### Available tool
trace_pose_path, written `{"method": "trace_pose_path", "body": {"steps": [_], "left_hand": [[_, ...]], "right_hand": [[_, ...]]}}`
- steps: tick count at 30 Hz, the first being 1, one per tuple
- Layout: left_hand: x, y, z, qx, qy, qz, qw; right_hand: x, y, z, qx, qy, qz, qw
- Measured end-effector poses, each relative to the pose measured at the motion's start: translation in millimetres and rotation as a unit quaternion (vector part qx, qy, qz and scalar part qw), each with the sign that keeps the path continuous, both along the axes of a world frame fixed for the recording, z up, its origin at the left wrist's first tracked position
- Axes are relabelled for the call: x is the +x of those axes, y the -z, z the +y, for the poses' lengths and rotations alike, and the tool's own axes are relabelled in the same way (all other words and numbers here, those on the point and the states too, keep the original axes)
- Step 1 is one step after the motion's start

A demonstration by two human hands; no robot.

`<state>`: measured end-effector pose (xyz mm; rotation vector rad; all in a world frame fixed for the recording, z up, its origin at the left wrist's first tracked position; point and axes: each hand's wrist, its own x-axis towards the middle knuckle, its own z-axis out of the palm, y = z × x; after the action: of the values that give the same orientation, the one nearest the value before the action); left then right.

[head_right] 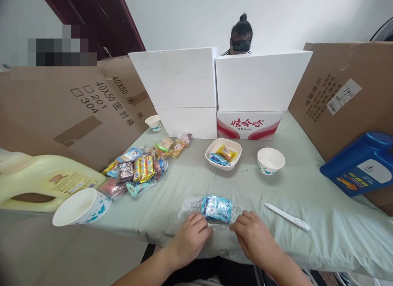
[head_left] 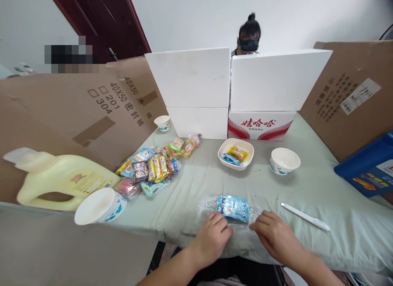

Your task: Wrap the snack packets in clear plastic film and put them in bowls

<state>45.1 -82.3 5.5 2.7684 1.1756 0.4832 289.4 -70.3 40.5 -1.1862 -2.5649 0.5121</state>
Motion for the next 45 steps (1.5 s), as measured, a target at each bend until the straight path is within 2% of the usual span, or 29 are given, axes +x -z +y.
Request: {"method": "trace_pose_path", "body": {"steps": [2, 4, 6, 10, 11, 13, 15, 17, 19, 22, 25, 29, 33, 38, 41, 43, 45], "left_hand": [[-7, 6.2, -17, -0.031, 0.023, 0.008, 0.999], [-11, 10.7, -26, -0.067, 0.012, -0.008, 0.998], [-13, 13.5, -24, -0.086, -0.049, -0.039, 0.994], [-12, 13.6, -2, -0.098, -0.205, -0.069, 0.972], [-12, 12.3, 3, -0.107, -0.228, -0.07, 0.965], [-10, 8.6, 11, -0.118, -0.247, -0.074, 0.959], [-8, 4.5, 17, -0.113, -0.211, -0.073, 0.968], [-6, 1.7, 24, -0.109, -0.129, -0.06, 0.984], [-4, 0.9, 33, -0.124, -0.066, -0.038, 0.989], [-4, 3.3, 45, -0.14, -0.056, -0.01, 0.989], [-5, 6.9, 51, -0.116, -0.055, 0.035, 0.991], [-3, 3.6, 55, -0.062, -0.028, 0.096, 0.993], [5, -3.6, 65, -0.026, -0.007, 0.14, 0.99], [9, 1.0, 78, 0.026, 0.022, 0.13, 0.991], [-2, -12.7, 92, 0.0, 0.019, 0.088, 0.996], [-13, -37.8, 108, -0.038, -0.03, 0.06, 0.997], [-21, -71.5, 131, -0.079, -0.118, 0.043, 0.989]], "right_hand": [[0, -2.9, -12, -0.008, -0.032, -0.021, 0.999], [-2, 3.0, -23, 0.005, -0.019, -0.041, 0.999], [-4, 17.3, -29, 0.052, 0.047, -0.083, 0.994], [-9, 44.5, -21, 0.142, 0.204, -0.164, 0.954], [-12, 46.1, -16, 0.153, 0.22, -0.161, 0.95], [-21, 42.3, -7, 0.164, 0.209, -0.122, 0.956], [-34, 34.2, 1, 0.151, 0.157, -0.059, 0.974], [-47, 29.3, 7, 0.114, 0.101, -0.013, 0.988], [-54, 32.4, 15, 0.07, 0.067, 0.004, 0.995], [-49, 49.6, 28, 0.014, 0.048, -0.01, 0.999], [-34, 70.3, 35, -0.018, 0.041, -0.015, 0.999], [-23, 88.9, 35, 0.006, 0.036, -0.002, 0.999], [-24, 99.7, 34, 0.077, 0.044, 0.009, 0.996], [-19, 115.4, 42, 0.165, 0.028, 0.042, 0.985], [-16, 128.8, 48, 0.178, 0.029, 0.055, 0.982], [-18, 138.0, 49, 0.181, 0.064, 0.066, 0.979], [-23, 145.2, 47, 0.178, 0.108, 0.069, 0.976]]}}
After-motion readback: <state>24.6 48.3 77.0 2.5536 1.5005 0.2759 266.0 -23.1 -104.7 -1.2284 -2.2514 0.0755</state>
